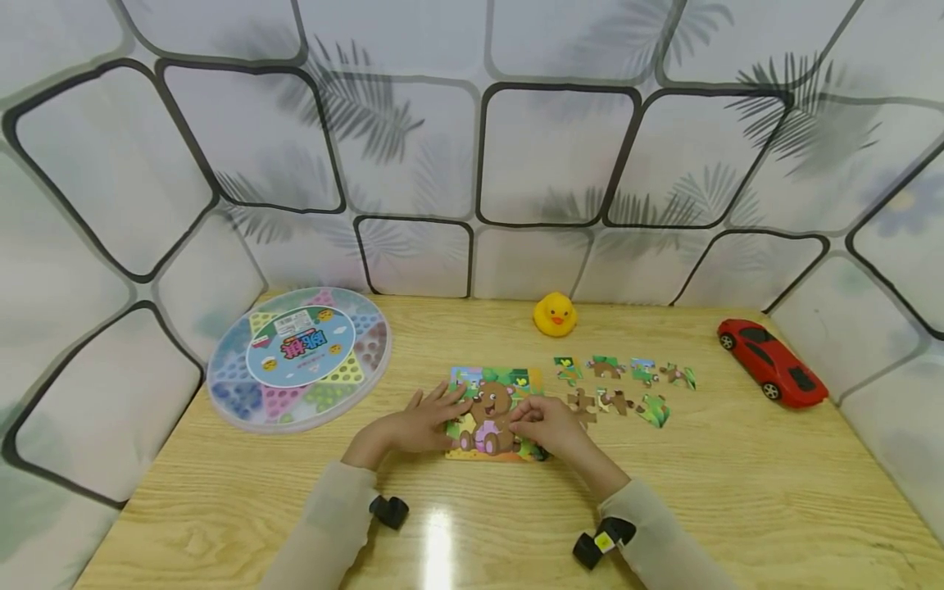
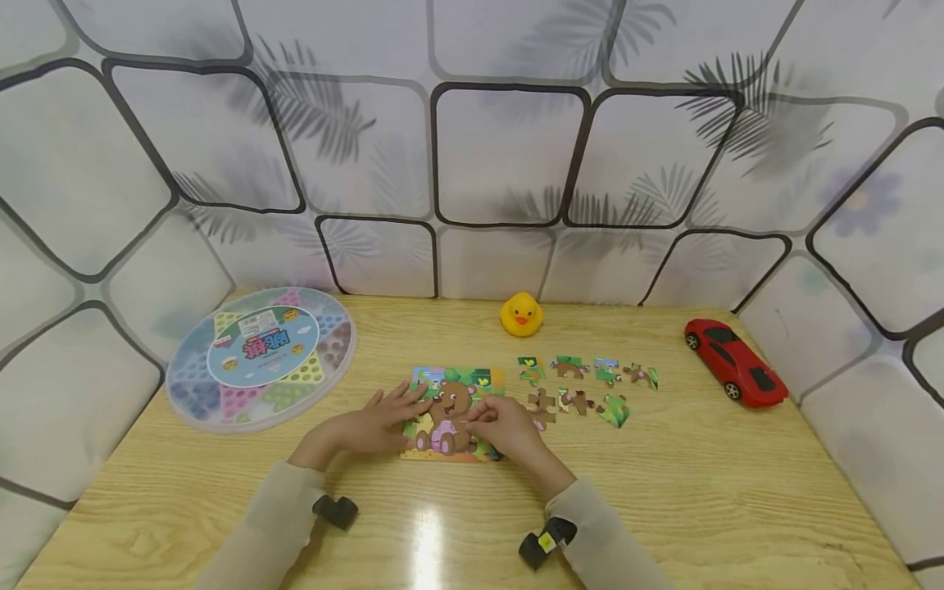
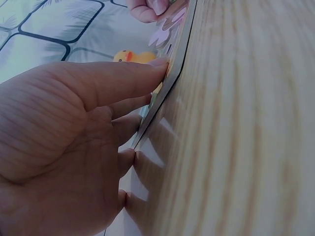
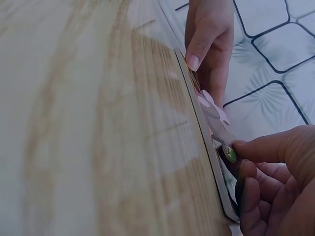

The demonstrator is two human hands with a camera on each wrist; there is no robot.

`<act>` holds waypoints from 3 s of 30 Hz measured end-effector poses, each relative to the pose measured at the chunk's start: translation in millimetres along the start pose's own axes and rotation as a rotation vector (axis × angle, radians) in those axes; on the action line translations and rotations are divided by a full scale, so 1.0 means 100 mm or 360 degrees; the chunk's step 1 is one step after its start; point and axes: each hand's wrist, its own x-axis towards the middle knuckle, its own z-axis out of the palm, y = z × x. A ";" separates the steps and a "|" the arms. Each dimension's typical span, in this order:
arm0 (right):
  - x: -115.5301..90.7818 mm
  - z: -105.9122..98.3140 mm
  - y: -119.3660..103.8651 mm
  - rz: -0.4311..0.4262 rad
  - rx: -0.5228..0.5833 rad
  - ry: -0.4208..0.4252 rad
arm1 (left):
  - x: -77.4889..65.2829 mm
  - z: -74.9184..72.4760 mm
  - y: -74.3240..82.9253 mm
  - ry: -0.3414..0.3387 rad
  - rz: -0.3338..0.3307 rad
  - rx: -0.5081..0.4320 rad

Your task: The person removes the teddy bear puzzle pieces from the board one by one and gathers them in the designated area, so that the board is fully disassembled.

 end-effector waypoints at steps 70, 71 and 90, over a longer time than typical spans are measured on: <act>-0.57 -1.70 0.79 0.0400 0.0248 0.0532 | -0.01 -0.01 0.00 -0.0004 0.0011 -0.0021; -0.59 -1.73 0.81 0.0405 0.0236 0.0539 | -0.01 -0.01 0.00 -0.0004 0.0009 -0.0018; -0.78 -2.12 1.18 0.0477 0.0267 0.0659 | 0.00 0.00 -0.01 -0.0009 -0.0005 -0.0033</act>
